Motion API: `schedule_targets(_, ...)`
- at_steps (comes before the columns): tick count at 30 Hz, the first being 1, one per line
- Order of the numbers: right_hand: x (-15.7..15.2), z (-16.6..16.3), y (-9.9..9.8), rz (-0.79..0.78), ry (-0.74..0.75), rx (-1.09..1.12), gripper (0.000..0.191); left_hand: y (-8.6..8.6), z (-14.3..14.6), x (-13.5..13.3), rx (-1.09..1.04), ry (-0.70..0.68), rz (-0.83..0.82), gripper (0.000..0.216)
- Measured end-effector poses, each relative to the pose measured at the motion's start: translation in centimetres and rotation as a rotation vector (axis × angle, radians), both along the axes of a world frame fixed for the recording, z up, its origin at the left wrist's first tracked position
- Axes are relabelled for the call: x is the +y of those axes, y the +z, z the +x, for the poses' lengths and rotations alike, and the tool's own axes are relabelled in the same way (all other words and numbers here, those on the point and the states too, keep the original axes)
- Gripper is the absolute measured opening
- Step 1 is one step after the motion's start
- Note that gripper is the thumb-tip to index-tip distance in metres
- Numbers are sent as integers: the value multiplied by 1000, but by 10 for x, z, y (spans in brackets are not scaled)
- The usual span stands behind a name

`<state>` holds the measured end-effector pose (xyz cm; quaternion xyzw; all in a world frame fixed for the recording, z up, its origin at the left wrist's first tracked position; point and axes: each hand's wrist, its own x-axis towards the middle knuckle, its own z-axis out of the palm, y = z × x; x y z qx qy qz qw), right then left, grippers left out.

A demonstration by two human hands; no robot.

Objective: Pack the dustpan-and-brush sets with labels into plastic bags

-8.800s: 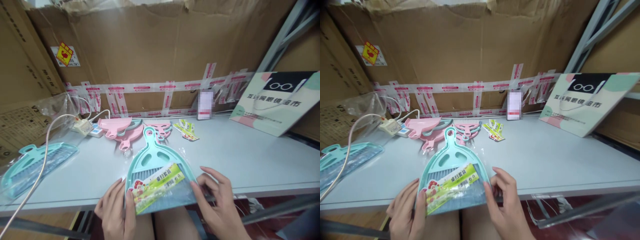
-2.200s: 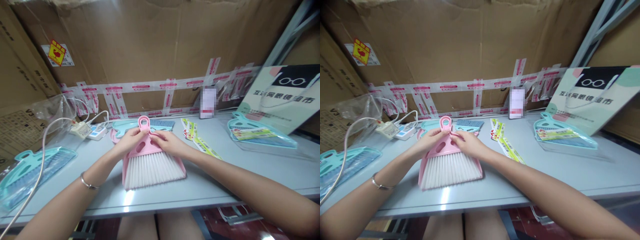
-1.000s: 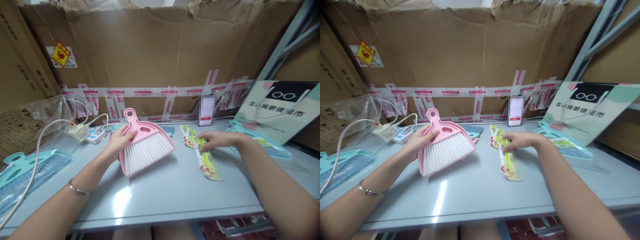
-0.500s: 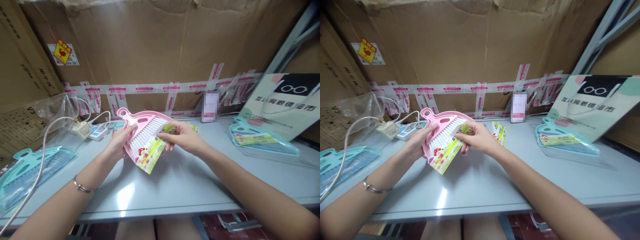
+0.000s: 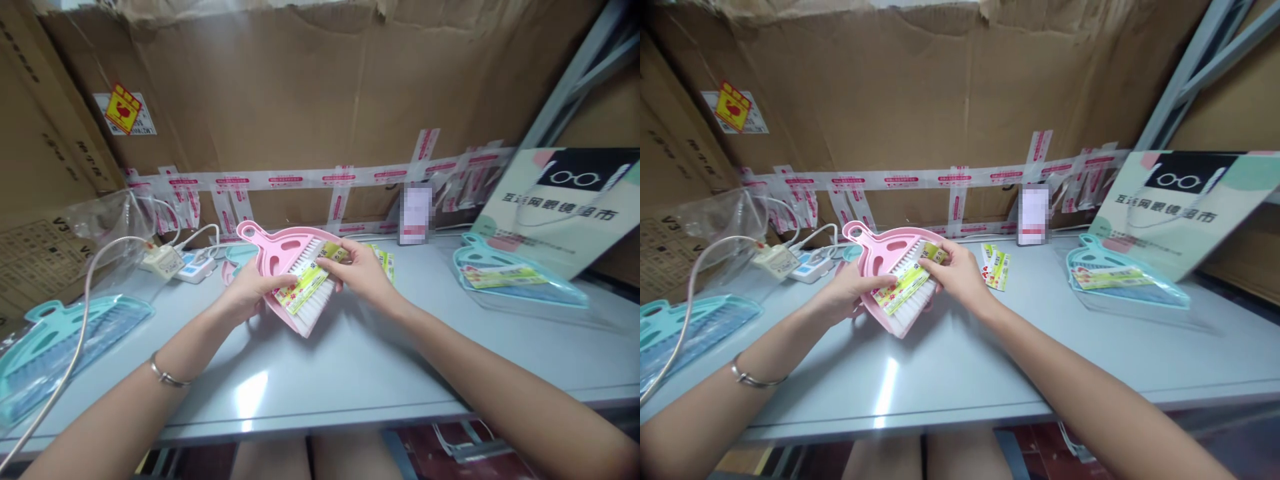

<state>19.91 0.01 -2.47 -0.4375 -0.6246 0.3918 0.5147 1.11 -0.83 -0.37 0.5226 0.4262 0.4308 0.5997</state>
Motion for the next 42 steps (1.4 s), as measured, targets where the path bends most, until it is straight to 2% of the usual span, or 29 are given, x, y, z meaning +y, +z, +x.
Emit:
schedule_targets(5, 1, 1, -1, -9, -99, -15, 35, -5, -2, 3, -15, -28, 34, 66)
schedule_targets(9, -4, 8, -1, 37, -224, 89, 50, 1, -3, 1, 17, 13, 40, 64)
schedule_targets(12, -8, 11, -7, -40, -257, 210, 55, 8, -2, -3, 6, -2, 34, 63)
schedule_targets(14, -11, 7, -10, -184, -191, 285, 55, 10, -2, -4, -13, -28, 26, 60)
schedule_targets(16, -15, 0, -12, -327, -22, 375, 50, 9, -3, -4, -34, -58, 28, 58)
schedule_targets(18, -20, -8, -11, -410, 157, 485, 41, 4, -3, -2, -44, -91, 42, 58)
schedule_targets(19, -22, -12, -10, -434, 201, 544, 36, 1, -3, -2, -45, -106, 53, 58)
schedule_targets(21, -24, -16, -8, -475, 181, 653, 30, -5, -1, -1, -41, -113, 82, 61)
schedule_targets(24, -24, -18, -8, -497, 90, 765, 31, -12, 4, -2, -34, -55, 117, 66)
schedule_targets(29, -21, -19, -12, -508, 79, 815, 35, -17, 8, -4, -28, 87, 132, 69)
schedule_targets(34, -19, -22, -15, -539, 54, 820, 33, -21, 11, -7, 69, 128, 157, 73)
schedule_targets(36, -19, -21, -16, -542, 44, 820, 32, -17, 8, -6, 114, 134, 147, 69)
schedule_targets(38, -18, -19, -16, -537, 30, 838, 35, -6, -3, 0, 138, 209, 161, 59)
schedule_targets(40, -18, -17, -17, -536, 22, 859, 40, 13, -30, 12, 142, 376, 266, 46)
schedule_targets(42, -18, -16, -16, -542, 21, 869, 44, 37, -72, 28, 213, 587, 472, 37)
